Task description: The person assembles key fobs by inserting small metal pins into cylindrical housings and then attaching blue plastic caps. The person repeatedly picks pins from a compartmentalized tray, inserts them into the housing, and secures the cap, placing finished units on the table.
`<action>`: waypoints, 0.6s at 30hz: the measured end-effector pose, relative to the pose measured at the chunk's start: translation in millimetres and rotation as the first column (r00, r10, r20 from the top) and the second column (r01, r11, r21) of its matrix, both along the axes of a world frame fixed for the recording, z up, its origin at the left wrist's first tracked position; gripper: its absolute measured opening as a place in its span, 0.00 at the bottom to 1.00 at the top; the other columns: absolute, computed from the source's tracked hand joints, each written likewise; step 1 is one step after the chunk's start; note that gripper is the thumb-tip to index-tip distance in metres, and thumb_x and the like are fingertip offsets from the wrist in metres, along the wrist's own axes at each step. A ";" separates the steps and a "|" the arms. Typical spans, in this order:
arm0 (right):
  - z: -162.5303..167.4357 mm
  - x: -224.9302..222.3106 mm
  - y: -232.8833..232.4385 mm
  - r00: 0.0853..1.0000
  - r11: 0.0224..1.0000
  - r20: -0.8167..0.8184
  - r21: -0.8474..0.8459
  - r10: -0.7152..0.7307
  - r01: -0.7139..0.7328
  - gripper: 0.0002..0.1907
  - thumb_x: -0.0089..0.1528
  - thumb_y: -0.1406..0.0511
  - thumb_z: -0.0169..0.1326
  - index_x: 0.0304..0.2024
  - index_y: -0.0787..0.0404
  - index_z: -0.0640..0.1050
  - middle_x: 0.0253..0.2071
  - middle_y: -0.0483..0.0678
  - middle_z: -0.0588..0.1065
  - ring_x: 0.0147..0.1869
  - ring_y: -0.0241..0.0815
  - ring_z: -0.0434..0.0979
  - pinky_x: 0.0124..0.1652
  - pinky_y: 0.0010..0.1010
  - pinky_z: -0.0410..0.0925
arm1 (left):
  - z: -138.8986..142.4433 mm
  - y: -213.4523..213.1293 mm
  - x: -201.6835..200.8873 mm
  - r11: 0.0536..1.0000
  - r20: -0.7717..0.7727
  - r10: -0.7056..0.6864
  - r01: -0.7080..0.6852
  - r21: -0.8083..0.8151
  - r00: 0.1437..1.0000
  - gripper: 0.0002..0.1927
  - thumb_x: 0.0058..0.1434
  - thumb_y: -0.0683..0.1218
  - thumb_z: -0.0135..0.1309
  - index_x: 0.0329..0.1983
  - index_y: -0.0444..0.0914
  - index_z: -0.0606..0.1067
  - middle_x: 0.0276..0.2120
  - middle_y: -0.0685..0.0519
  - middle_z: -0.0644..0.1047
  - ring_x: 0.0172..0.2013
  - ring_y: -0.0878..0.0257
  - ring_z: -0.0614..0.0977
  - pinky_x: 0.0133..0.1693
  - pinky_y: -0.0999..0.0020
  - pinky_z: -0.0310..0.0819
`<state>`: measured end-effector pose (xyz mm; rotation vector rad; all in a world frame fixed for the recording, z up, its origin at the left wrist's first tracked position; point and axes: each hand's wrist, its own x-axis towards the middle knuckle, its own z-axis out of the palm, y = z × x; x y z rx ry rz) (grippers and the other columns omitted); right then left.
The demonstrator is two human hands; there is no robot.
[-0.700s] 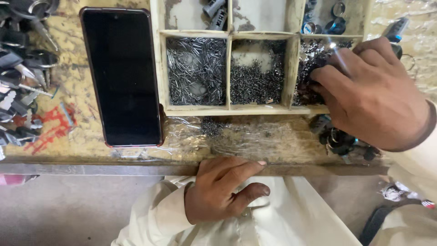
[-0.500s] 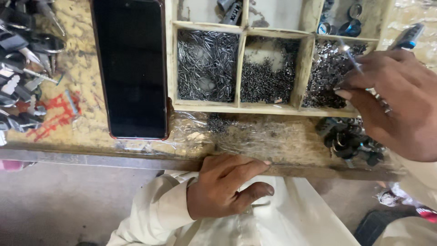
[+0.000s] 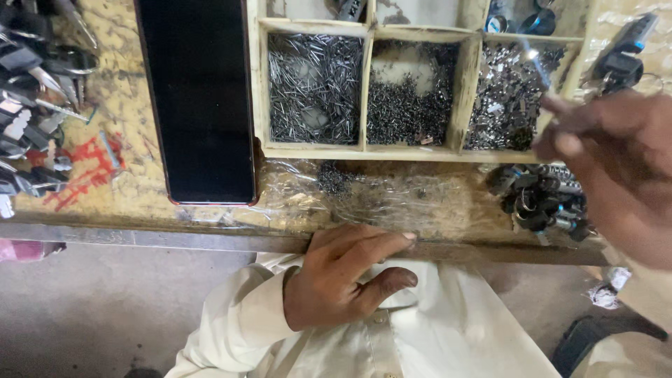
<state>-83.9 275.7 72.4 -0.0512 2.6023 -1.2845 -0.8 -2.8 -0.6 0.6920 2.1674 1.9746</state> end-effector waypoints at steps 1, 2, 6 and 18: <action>17.1 3.7 -18.4 0.999 0.999 -0.006 -0.028 0.033 -0.033 0.04 0.68 0.75 0.47 0.45 0.65 0.70 0.40 0.50 0.76 0.49 0.42 0.81 0.65 0.38 0.68 | 1.0 0.6 1.1 0.998 0.058 0.013 -0.016 0.057 0.998 0.22 0.68 0.49 0.65 0.59 0.34 0.73 0.49 0.46 0.81 0.45 0.56 0.87 0.46 0.64 0.83; 19.9 18.3 -28.2 0.994 0.995 -0.045 0.004 0.096 -0.096 0.04 0.65 0.74 0.50 0.41 0.62 0.70 0.41 0.50 0.77 0.53 0.47 0.80 0.67 0.41 0.67 | 2.6 1.5 3.0 0.994 0.117 0.024 -0.037 0.106 0.993 0.22 0.69 0.48 0.65 0.59 0.33 0.72 0.51 0.46 0.81 0.47 0.57 0.87 0.47 0.64 0.84; 3.2 139.1 -59.1 0.975 0.978 -0.205 0.206 0.084 -0.041 0.08 0.52 0.70 0.61 0.30 0.53 0.75 0.46 0.56 0.78 0.55 0.54 0.82 0.69 0.51 0.65 | 12.5 6.3 17.9 0.924 0.458 -0.280 0.107 0.368 0.844 0.15 0.67 0.43 0.65 0.55 0.34 0.78 0.48 0.50 0.83 0.42 0.63 0.88 0.42 0.71 0.86; -15.0 91.2 -59.3 0.997 0.988 -0.060 -0.151 -0.047 0.037 0.20 0.56 0.76 0.56 0.51 0.69 0.74 0.47 0.58 0.77 0.45 0.48 0.84 0.41 0.35 0.77 | 9.9 11.4 40.4 0.661 0.813 -0.387 -0.483 0.574 0.435 0.07 0.68 0.41 0.61 0.42 0.30 0.77 0.40 0.47 0.79 0.40 0.61 0.85 0.45 0.65 0.85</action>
